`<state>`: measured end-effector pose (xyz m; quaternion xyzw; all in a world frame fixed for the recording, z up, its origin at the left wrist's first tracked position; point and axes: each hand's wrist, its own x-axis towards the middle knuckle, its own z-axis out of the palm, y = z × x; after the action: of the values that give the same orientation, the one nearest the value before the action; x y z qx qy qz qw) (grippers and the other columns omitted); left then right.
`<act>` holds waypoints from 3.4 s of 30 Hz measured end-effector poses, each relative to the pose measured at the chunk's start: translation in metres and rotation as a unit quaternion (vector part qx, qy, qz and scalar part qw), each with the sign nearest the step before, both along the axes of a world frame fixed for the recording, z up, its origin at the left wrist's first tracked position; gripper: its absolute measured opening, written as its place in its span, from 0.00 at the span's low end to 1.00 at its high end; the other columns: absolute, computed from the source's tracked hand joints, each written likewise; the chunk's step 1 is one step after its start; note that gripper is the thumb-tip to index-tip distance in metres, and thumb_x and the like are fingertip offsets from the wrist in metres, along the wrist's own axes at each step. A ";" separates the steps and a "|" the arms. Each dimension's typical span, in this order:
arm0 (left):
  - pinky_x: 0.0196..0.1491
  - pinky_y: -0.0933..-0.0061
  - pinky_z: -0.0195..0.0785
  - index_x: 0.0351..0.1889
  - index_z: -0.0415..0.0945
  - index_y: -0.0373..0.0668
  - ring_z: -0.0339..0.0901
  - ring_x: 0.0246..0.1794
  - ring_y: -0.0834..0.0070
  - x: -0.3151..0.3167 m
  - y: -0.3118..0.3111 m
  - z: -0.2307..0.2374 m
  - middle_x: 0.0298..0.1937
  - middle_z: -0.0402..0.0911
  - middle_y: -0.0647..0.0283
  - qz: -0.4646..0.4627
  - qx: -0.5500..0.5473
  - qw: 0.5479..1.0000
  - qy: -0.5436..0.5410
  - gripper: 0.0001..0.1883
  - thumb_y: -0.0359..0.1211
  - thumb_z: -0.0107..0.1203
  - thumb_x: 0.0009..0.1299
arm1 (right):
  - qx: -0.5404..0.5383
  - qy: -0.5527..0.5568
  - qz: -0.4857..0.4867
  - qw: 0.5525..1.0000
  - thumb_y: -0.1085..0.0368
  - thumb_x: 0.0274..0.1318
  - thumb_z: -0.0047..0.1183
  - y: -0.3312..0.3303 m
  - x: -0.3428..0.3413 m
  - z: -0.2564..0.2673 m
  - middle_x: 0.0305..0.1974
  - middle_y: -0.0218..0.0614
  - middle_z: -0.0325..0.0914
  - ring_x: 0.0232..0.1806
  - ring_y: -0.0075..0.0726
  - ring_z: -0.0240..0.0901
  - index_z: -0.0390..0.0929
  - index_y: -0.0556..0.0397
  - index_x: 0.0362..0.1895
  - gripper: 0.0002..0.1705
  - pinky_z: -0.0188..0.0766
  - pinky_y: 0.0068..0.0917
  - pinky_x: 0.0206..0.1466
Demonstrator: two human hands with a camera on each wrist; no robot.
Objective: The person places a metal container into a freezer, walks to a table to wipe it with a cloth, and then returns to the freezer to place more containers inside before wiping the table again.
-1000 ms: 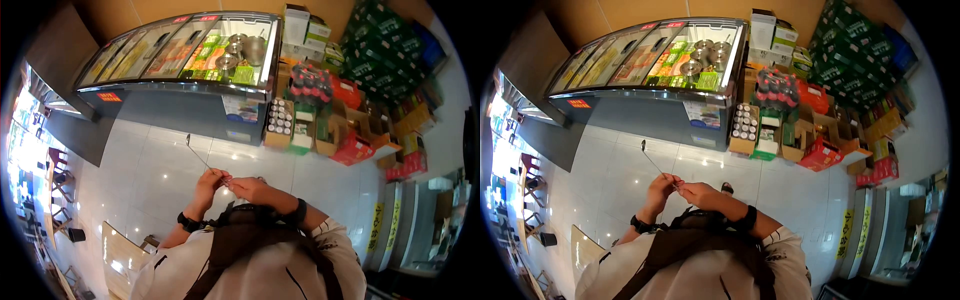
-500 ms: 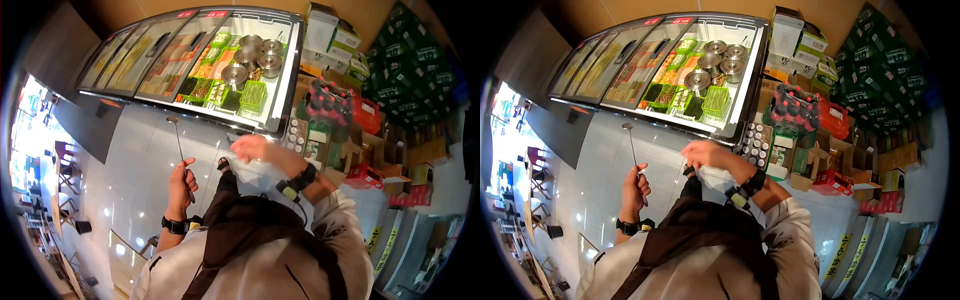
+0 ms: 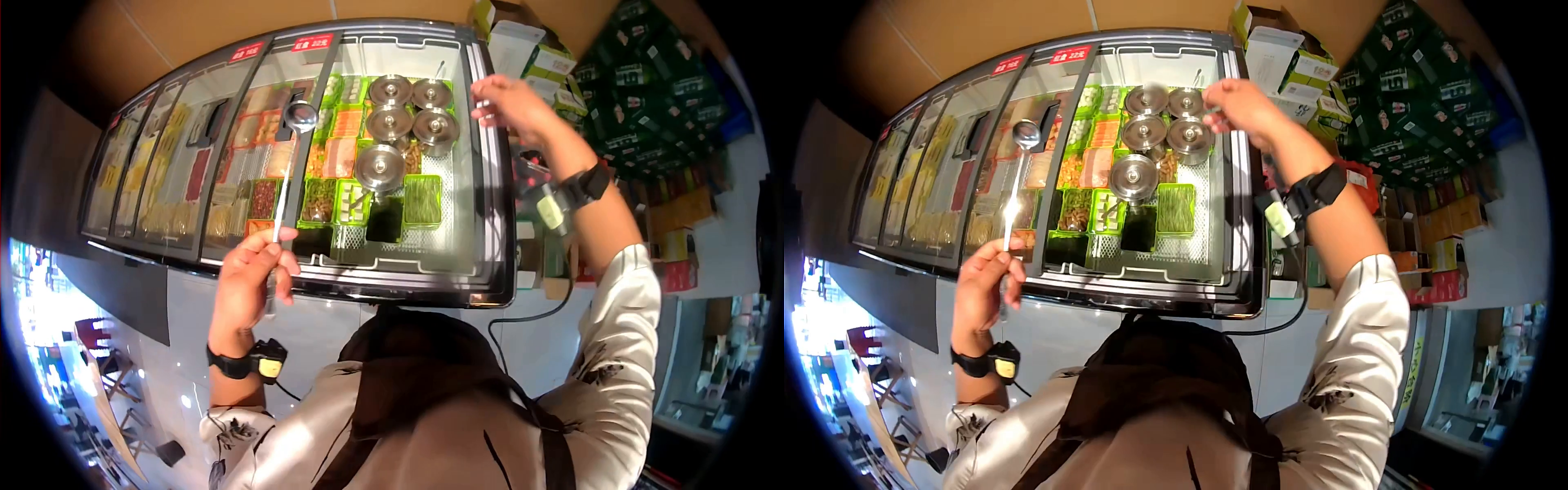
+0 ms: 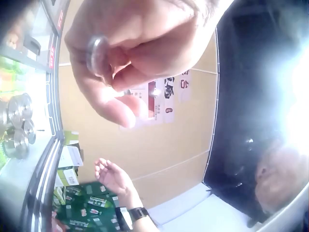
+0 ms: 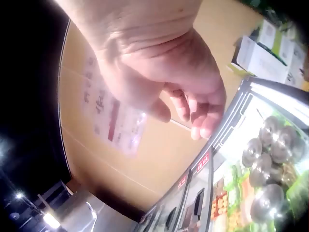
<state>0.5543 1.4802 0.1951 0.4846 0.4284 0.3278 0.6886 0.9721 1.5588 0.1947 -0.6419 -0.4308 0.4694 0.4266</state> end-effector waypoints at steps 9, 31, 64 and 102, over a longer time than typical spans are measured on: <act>0.10 0.81 0.58 0.49 0.69 0.29 0.62 0.05 0.79 -0.025 0.117 0.048 0.14 0.74 0.57 -0.060 0.003 0.995 0.080 0.17 0.35 0.40 0.71 | -0.059 -0.141 0.002 0.988 0.62 0.57 0.49 0.098 0.006 -0.052 0.27 0.32 0.73 0.26 0.26 0.72 0.73 0.55 0.37 0.10 0.70 0.21 0.25; 0.13 0.80 0.54 0.45 0.73 0.31 0.62 0.09 0.80 0.168 0.193 -0.228 0.13 0.66 0.67 -0.133 -0.296 0.945 0.040 0.15 0.34 0.44 0.71 | -0.085 -0.344 -0.081 0.932 0.51 0.52 0.51 0.236 0.019 -0.361 0.35 0.48 0.78 0.40 0.53 0.74 0.76 0.54 0.36 0.19 0.69 0.42 0.44; 0.18 0.83 0.60 0.51 0.69 0.35 0.68 0.15 0.84 0.225 0.267 -0.296 0.19 0.73 0.68 -0.183 -0.254 0.946 0.083 0.16 0.36 0.44 0.72 | -0.053 -0.539 0.002 0.841 0.62 0.40 0.53 0.243 0.066 -0.392 0.43 0.54 0.69 0.40 0.55 0.73 0.71 0.59 0.37 0.18 0.73 0.41 0.43; 0.17 0.81 0.54 0.28 0.73 0.35 0.60 0.13 0.84 0.354 0.323 -0.396 0.16 0.67 0.70 -0.183 -0.399 0.882 -0.173 0.08 0.30 0.48 0.64 | 0.068 0.078 -0.330 0.938 0.77 0.50 0.50 0.113 0.043 -0.261 0.32 0.29 0.72 0.33 0.23 0.71 0.70 0.60 0.49 0.19 0.70 0.19 0.37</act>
<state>0.9081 1.8030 -0.2010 0.1741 0.3004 0.0759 0.9347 1.0153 1.6721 -0.0663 -0.6786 -0.1913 0.3208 0.6324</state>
